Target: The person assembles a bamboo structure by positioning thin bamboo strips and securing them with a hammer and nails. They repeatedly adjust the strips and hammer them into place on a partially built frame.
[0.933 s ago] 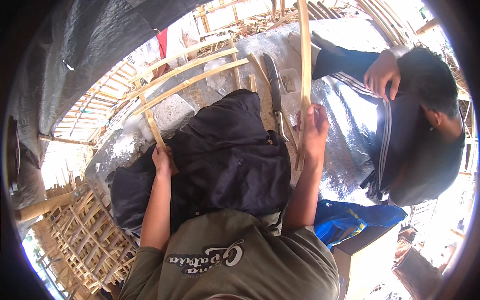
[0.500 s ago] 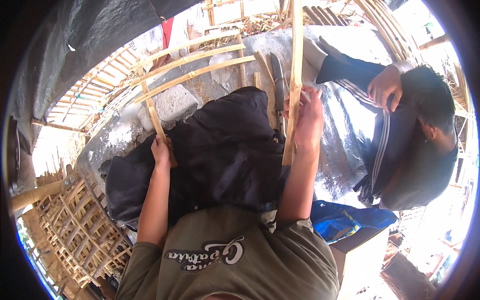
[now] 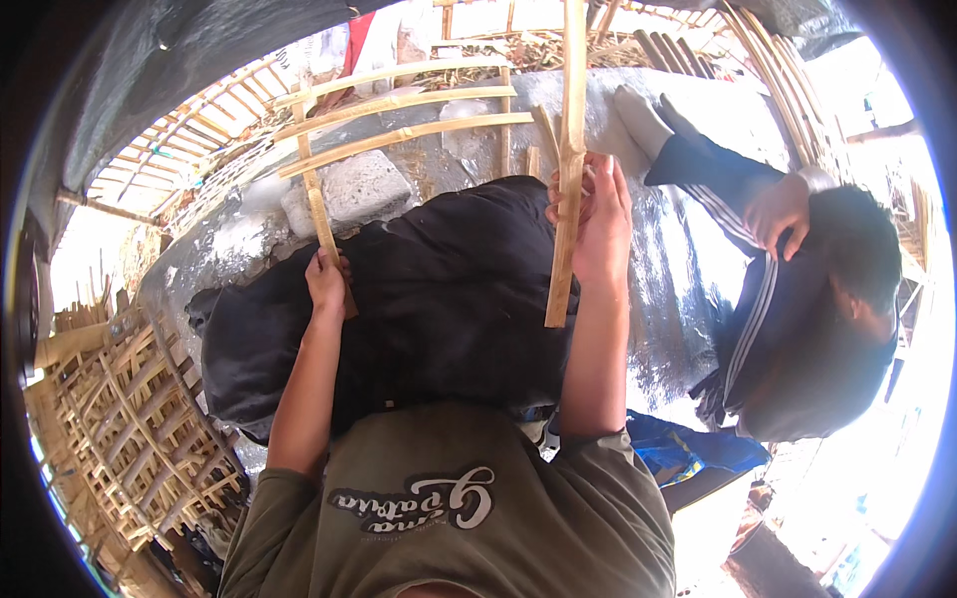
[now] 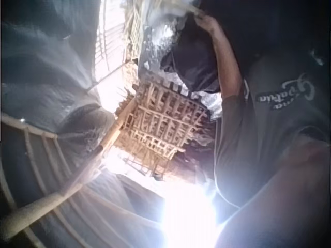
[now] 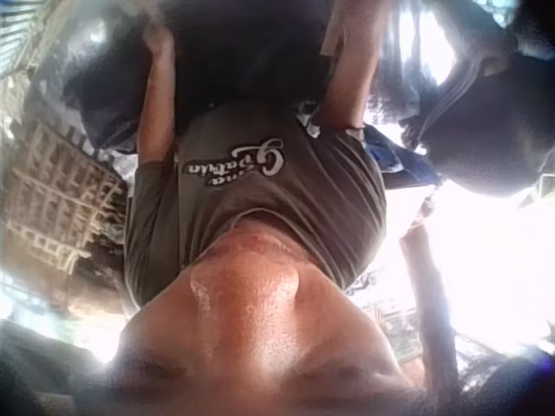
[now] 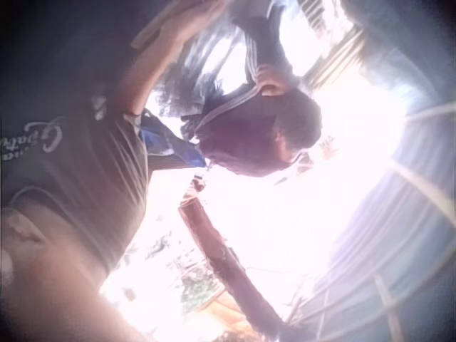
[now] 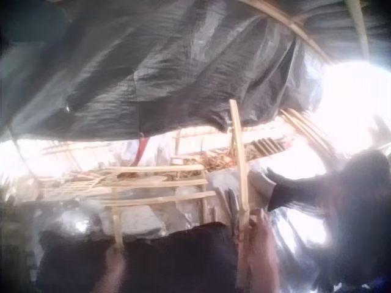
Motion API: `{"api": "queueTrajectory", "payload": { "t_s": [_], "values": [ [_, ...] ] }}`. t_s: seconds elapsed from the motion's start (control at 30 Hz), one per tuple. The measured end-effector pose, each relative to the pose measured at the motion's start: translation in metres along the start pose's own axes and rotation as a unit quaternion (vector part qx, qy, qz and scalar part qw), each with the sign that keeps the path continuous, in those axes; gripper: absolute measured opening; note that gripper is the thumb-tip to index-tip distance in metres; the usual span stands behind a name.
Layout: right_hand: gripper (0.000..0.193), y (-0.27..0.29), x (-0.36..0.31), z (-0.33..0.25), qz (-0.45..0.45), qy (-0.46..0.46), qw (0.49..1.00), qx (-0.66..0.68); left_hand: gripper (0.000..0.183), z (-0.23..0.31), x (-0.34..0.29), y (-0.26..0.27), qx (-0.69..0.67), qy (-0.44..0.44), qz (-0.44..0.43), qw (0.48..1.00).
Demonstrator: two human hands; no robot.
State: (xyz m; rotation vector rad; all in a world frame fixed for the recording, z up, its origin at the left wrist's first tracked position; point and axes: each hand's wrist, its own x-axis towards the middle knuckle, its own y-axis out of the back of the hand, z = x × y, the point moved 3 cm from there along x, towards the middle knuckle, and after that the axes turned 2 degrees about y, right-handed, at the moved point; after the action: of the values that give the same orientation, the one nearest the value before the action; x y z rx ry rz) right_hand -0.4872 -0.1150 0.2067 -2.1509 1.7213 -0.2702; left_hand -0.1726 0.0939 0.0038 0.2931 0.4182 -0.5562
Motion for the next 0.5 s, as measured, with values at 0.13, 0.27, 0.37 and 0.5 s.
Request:
{"api": "queueTrajectory", "payload": {
  "t_s": [0.13, 0.27, 0.37, 0.5],
  "values": [
    [0.041, -0.028, 0.001, 0.015, -0.065, -0.026, 0.997, 0.035, 0.040, -0.004, 0.004, 0.003, 0.005, -0.014, 0.014, 1.000],
    [0.043, -0.056, -0.003, 0.028, -0.117, -0.056, 0.990, 0.052, 0.038, 0.001, -0.002, -0.001, 0.012, -0.018, 0.026, 0.999],
    [0.042, -0.075, -0.009, 0.034, -0.141, -0.067, 0.987, 0.033, 0.036, 0.002, -0.004, 0.000, 0.015, -0.021, 0.031, 0.999],
    [0.027, -0.088, -0.015, 0.037, -0.155, -0.090, 0.984, -0.010, 0.036, 0.002, -0.004, -0.001, 0.004, -0.009, 0.038, 0.999]
  ]
}}
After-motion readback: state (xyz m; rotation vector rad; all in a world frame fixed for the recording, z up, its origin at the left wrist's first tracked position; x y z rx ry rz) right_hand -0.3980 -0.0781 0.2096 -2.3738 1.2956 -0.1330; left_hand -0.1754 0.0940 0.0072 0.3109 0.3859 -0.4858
